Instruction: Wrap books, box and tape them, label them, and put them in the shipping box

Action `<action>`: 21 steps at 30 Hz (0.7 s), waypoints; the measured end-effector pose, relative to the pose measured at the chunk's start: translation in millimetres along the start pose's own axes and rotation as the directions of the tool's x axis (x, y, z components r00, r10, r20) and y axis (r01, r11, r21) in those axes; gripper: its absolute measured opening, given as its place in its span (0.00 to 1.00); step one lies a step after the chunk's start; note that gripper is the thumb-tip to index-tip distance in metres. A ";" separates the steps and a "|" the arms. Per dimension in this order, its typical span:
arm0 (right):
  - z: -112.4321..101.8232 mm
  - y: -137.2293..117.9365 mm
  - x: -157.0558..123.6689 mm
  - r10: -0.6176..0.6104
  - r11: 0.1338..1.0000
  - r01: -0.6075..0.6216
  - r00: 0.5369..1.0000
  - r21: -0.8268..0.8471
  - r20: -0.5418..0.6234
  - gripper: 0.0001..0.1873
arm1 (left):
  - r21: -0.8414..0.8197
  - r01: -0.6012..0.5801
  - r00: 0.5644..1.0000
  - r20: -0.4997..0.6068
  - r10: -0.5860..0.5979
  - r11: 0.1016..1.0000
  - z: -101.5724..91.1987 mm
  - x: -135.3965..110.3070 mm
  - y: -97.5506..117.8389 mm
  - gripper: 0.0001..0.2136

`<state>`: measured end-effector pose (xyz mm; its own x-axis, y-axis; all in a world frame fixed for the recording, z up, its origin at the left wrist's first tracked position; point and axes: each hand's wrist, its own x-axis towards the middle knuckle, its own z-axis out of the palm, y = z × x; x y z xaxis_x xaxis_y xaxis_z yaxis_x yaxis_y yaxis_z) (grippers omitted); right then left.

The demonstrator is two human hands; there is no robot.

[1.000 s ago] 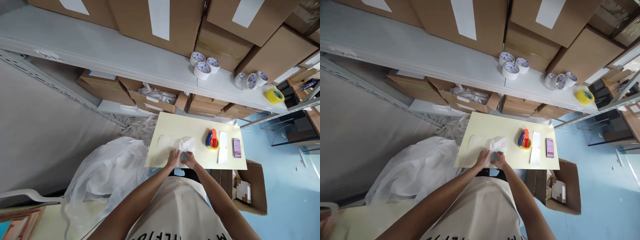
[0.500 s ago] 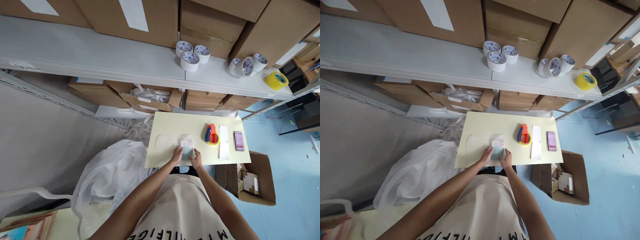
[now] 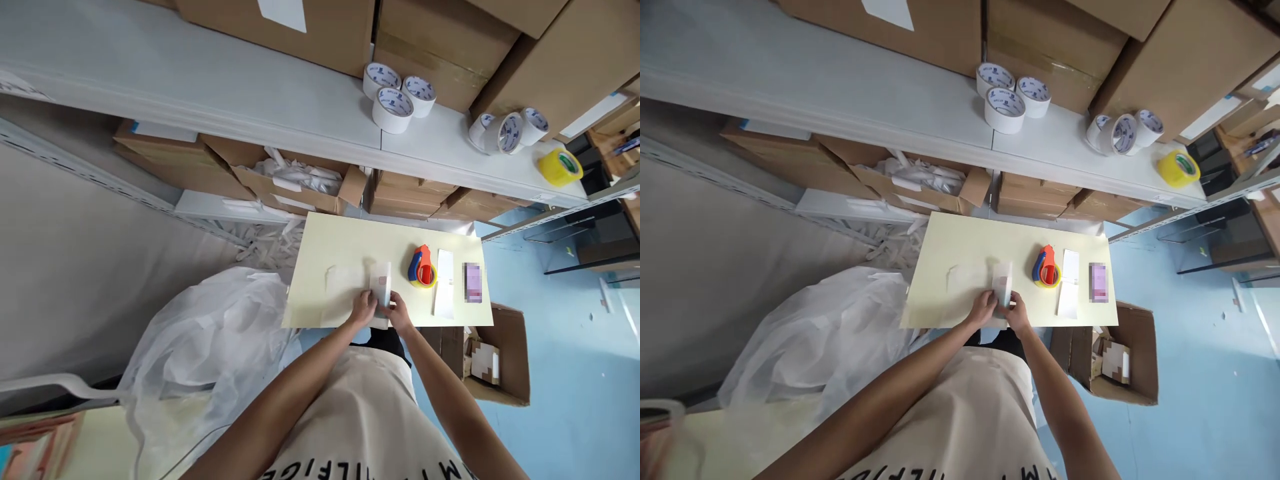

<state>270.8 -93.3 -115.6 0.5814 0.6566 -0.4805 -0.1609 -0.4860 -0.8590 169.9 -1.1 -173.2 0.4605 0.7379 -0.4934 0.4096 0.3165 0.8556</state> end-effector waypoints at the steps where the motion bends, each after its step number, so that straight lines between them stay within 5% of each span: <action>1: 5.7 -0.7 0.4 -0.015 0.999 0.015 1.000 -0.042 0.005 0.28 | 0.005 0.001 1.000 -0.013 -0.001 1.000 -1.8 0.2 0.8 0.13; 7: 55.8 7.6 11.3 -0.130 0.942 0.103 0.990 -0.319 -0.063 0.32 | -0.021 0.026 0.995 -0.098 -0.028 0.999 -40.4 -0.3 -0.5 0.14; 12: 91.1 13.7 14.6 -0.115 0.938 0.114 0.993 -0.326 0.018 0.33 | -0.035 0.003 0.990 -0.143 -0.008 0.999 -71.8 -14.7 -6.2 0.19; 15: 89.4 17.1 11.8 -0.117 0.942 0.125 0.992 -0.310 0.045 0.31 | -0.005 -0.012 0.989 -0.147 0.012 1.000 -78.8 -18.0 -7.1 0.20; 21: 51.5 28.1 1.6 -0.078 0.963 0.050 0.992 -0.263 -0.096 0.30 | 0.076 -0.020 0.983 -0.183 0.034 0.997 -77.1 -19.2 -13.3 0.18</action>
<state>226.2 -76.2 -149.7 0.6657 0.6344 -0.3929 0.0842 -0.5870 -0.8052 94.9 26.4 -163.1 0.3221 0.8448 -0.4273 0.4593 0.2552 0.8508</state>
